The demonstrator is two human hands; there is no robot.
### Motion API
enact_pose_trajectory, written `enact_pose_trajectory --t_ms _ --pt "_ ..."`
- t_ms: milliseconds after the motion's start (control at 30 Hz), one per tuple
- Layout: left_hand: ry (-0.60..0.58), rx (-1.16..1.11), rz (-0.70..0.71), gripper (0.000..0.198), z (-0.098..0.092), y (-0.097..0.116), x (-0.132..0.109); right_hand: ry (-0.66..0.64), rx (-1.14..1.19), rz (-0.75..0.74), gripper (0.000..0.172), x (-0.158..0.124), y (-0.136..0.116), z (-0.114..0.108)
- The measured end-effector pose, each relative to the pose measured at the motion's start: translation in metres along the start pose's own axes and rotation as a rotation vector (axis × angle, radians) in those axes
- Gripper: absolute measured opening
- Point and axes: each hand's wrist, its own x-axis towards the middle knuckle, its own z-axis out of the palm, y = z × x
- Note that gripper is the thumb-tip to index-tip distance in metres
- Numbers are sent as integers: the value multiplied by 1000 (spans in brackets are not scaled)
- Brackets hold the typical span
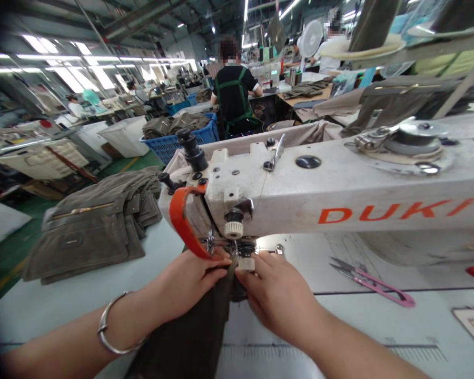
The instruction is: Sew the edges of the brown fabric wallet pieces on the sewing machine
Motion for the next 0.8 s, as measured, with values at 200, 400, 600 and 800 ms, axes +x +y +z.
enact_pose_trajectory --t_ms 200,400,600,800 --pt "-14 -70 -4 25 -5 1 -9 -44 2 -55 35 4 -4 -3" --pt "12 209 237 37 10 8 -26 -30 -98 -59 31 2 -7 0" --pt "-27 229 214 42 22 7 -27 -44 -134 -44 37 -2 -6 3" --pt "27 146 1 40 10 -1 -32 -54 -123 20 41 -1 -3 2"
